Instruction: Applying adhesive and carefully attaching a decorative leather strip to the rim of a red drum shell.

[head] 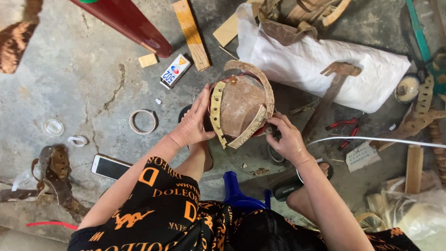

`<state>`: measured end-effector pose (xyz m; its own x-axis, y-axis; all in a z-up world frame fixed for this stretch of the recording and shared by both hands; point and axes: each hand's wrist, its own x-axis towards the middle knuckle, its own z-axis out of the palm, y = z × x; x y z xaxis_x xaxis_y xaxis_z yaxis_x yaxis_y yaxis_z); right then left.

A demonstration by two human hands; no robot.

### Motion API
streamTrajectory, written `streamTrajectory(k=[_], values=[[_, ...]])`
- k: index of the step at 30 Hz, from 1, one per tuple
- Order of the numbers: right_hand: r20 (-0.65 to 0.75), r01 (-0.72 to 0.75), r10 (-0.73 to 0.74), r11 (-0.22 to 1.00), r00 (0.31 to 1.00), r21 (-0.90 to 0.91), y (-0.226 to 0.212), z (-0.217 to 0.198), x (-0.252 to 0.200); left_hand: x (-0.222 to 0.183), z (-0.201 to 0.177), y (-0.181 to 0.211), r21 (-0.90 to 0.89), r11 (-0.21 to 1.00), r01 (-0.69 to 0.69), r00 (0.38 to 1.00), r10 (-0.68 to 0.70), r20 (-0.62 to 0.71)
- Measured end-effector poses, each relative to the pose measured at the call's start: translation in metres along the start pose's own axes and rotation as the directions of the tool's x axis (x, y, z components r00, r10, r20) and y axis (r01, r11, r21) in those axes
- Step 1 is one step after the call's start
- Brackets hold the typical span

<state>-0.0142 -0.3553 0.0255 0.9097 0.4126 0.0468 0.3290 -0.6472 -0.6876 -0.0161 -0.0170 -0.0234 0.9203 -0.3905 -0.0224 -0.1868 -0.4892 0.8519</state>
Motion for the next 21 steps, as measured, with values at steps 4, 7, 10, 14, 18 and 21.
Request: streamTrajectory(k=[4,7,10,14,18,21], values=[[-0.006,-0.037,0.037,0.999,0.999,-0.004,0.007,0.001,-0.002,-0.002,0.004,0.002,-0.01,1.0,-0.001,1.0,0.001,-0.015],[0.007,-0.069,0.069,0.996,0.998,0.052,0.004,0.0,0.002,-0.004,0.006,0.002,-0.009,1.0,-0.02,0.999,0.02,-0.048],[-0.006,-0.095,0.096,0.992,0.995,0.085,0.001,0.0,0.005,-0.009,0.009,0.0,-0.002,1.0,0.014,0.999,-0.014,-0.051],[-0.025,-0.102,0.104,0.992,0.994,0.071,-0.004,0.001,0.007,-0.018,0.0,0.004,-0.022,0.998,0.051,0.997,-0.052,-0.05],[-0.057,-0.105,0.11,0.991,0.992,0.085,-0.004,0.004,0.007,-0.018,-0.028,0.031,-0.043,0.996,-0.078,0.958,0.063,-0.28],[-0.083,-0.096,0.108,0.985,0.991,0.141,-0.011,0.002,0.009,-0.001,-0.04,0.061,0.212,0.948,-0.236,0.895,0.297,-0.334]])
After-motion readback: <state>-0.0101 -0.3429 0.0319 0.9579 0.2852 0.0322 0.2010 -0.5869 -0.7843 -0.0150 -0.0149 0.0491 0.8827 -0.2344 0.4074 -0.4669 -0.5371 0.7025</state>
